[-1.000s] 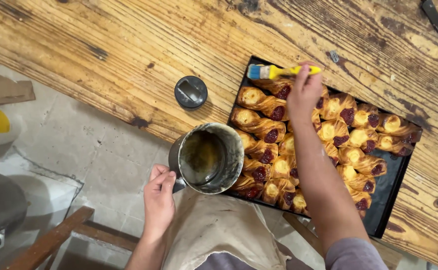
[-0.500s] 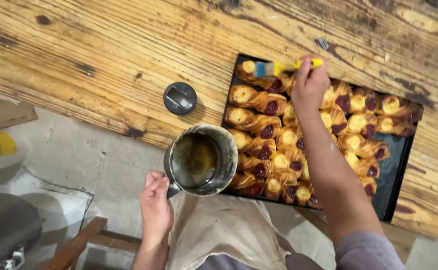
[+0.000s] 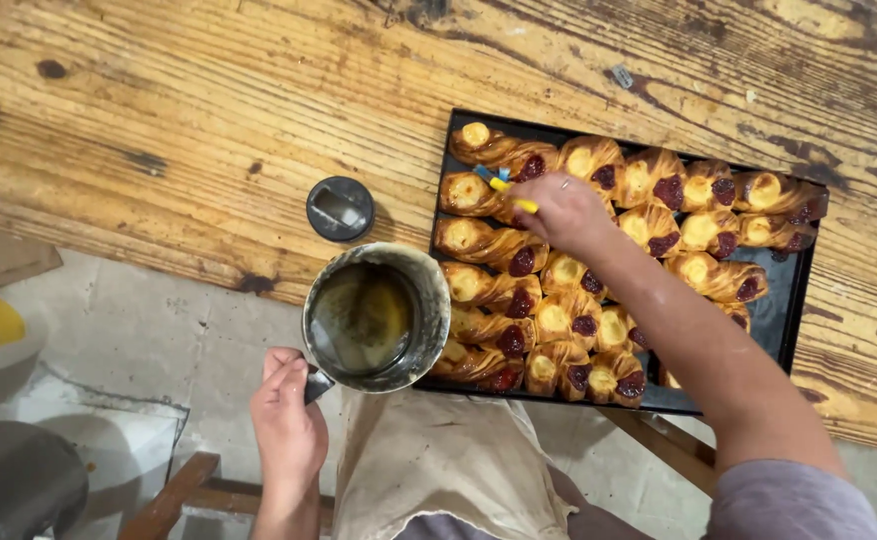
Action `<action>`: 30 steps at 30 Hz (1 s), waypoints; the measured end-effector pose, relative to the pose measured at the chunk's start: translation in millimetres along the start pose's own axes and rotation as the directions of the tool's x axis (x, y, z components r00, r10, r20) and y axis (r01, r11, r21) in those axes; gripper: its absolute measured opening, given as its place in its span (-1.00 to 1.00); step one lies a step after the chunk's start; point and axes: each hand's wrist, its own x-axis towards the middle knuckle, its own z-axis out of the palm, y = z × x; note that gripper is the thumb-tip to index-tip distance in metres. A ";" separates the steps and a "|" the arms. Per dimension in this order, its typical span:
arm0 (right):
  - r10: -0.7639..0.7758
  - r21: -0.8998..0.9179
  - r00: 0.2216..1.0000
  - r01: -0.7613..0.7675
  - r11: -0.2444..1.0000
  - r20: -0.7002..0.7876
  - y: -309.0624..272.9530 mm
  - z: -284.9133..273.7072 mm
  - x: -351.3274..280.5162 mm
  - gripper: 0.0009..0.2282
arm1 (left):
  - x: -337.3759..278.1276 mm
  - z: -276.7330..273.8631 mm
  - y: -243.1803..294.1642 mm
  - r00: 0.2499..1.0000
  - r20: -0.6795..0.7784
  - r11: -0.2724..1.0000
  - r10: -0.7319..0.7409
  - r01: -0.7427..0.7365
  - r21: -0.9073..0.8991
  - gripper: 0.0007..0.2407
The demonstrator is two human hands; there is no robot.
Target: The person uses a yellow silicone brush to apply a liquid glaze from a metal container onto a tray of baked pastries. After glazing, the person sprinkles a white powder over the pastries using a small shaker.
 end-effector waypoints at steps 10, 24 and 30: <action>0.458 -0.164 0.885 -0.441 0.883 0.085 15.0 -48.2 25.1 -0.57 | 1.2 -0.4 -3.5 0.999 -0.009 0.998 -0.036 0.035 -0.047 -0.74; 0.904 0.606 0.175 -0.690 0.396 -0.391 1.3 -9.6 -51.6 -0.78 | -6.0 -3.9 3.4 0.999 0.039 0.999 -0.025 0.024 0.024 -0.71; 0.942 0.725 -0.091 -0.664 0.183 -0.321 -40.0 -40.8 -66.1 -0.77 | -5.2 -7.3 3.7 0.996 0.089 0.998 -0.006 0.000 0.060 -0.71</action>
